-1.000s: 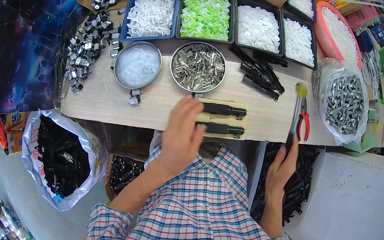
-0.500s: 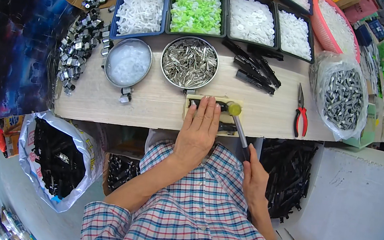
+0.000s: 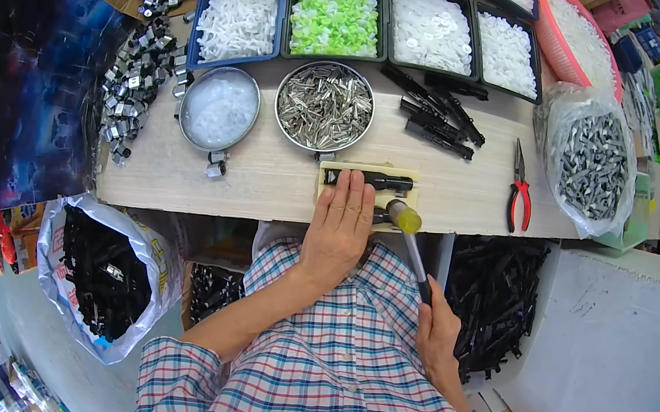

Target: The recorder is assembling small components using a wooden jig, pliers, and a mallet.

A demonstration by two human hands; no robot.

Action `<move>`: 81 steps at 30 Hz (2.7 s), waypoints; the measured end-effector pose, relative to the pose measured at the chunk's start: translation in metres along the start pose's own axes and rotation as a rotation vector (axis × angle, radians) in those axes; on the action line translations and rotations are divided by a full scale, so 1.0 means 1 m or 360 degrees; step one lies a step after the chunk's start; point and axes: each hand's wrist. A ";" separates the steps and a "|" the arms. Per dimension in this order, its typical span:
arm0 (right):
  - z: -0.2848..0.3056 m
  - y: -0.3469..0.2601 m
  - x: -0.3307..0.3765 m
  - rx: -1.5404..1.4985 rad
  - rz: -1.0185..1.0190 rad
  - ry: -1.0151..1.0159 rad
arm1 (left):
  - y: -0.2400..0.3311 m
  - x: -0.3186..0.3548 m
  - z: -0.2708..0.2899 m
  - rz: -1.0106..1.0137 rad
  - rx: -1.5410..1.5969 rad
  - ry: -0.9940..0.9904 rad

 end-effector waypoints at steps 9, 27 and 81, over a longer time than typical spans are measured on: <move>-0.015 -0.016 -0.046 0.0027 0.0076 -0.0056 | -0.044 0.025 0.031 0.0257 0.0682 0.0383; -0.028 -0.019 -0.076 0.0006 0.0064 -0.0060 | -0.059 0.026 0.039 0.0342 0.0802 0.0476; -0.008 -0.029 -0.071 -0.0518 -0.0151 -0.0245 | -0.020 -0.054 0.063 0.0098 0.1213 0.0041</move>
Point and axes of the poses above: each hand's wrist, its own x-axis away from the middle knuckle, its own z-axis out of the back of the hand, y = z × x, and after that the axes turned 8 degrees about z, right-handed
